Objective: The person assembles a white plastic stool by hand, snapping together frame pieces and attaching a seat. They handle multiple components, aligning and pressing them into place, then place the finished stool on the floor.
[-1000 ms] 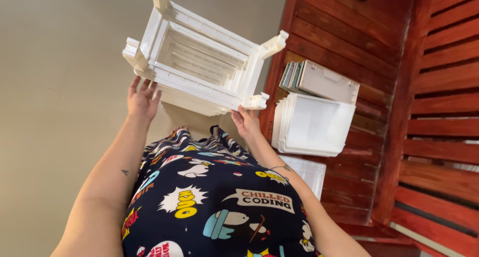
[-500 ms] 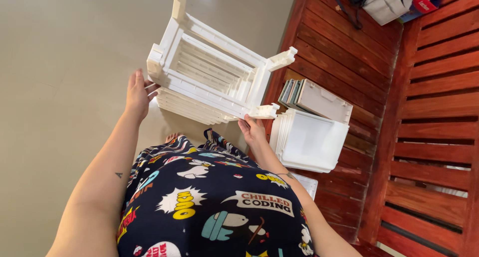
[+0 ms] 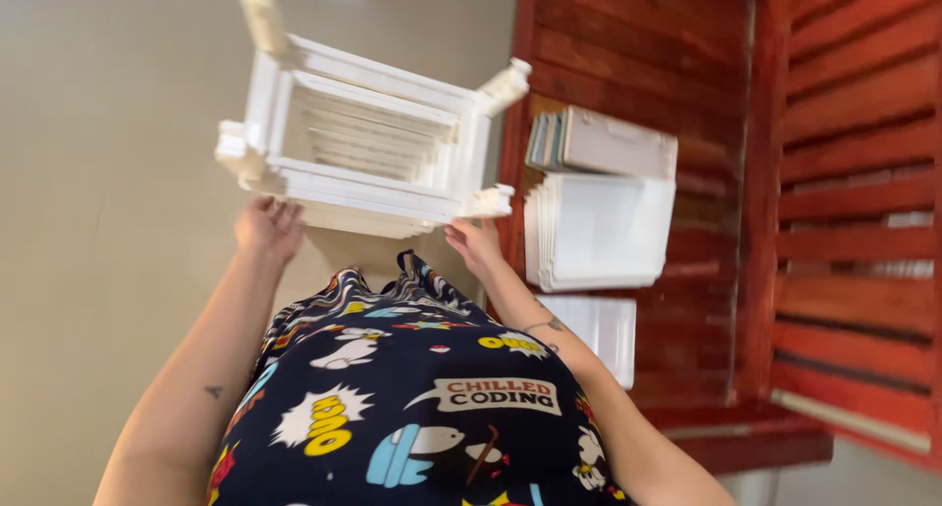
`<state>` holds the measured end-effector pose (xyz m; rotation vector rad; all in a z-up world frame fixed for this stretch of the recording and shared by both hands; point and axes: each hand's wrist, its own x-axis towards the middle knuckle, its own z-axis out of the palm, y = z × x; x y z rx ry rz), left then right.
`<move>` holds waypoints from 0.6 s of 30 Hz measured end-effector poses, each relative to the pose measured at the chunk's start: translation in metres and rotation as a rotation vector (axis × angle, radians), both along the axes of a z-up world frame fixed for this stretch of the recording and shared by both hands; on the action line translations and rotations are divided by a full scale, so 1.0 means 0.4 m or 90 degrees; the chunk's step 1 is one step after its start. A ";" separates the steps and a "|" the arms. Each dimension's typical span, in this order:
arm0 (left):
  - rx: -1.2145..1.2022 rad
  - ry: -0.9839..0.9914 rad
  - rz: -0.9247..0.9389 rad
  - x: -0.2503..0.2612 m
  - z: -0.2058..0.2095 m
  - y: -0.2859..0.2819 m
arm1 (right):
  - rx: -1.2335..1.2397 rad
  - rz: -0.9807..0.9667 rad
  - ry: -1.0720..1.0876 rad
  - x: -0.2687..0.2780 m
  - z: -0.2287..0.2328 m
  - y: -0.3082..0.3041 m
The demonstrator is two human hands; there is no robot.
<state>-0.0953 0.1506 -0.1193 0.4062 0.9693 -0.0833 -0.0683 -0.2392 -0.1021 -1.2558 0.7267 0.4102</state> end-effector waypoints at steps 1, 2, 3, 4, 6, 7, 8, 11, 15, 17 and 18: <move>-0.001 0.011 -0.064 -0.002 0.000 -0.027 | 0.001 -0.010 0.009 -0.003 0.003 0.008; -0.003 0.024 -0.124 -0.009 0.003 -0.064 | 0.002 -0.016 0.019 -0.009 0.004 0.015; -0.004 0.036 -0.185 -0.012 0.011 -0.105 | -0.009 -0.023 0.012 -0.016 0.006 0.017; 0.044 0.026 -0.268 -0.013 0.023 -0.137 | -0.018 -0.027 0.007 -0.023 0.004 0.021; 0.138 0.003 -0.434 -0.014 0.059 -0.191 | -0.010 -0.028 -0.016 -0.034 -0.006 0.019; 0.254 -0.050 -0.531 -0.011 0.080 -0.216 | 0.008 -0.027 -0.036 -0.038 -0.015 0.014; 0.367 -0.106 -0.628 -0.010 0.102 -0.238 | 0.025 -0.026 -0.053 -0.047 -0.028 0.006; 0.765 -0.300 -0.785 0.013 0.178 -0.299 | -0.019 0.007 -0.055 -0.056 -0.086 -0.019; 1.213 -0.454 -0.785 0.070 0.274 -0.390 | -0.197 0.164 -0.131 -0.055 -0.157 -0.059; 1.278 -0.484 -0.844 0.117 0.309 -0.429 | -0.379 0.275 -0.217 -0.044 -0.167 -0.055; 1.309 -0.496 -0.872 0.135 0.321 -0.448 | -0.490 0.302 -0.318 -0.039 -0.165 -0.055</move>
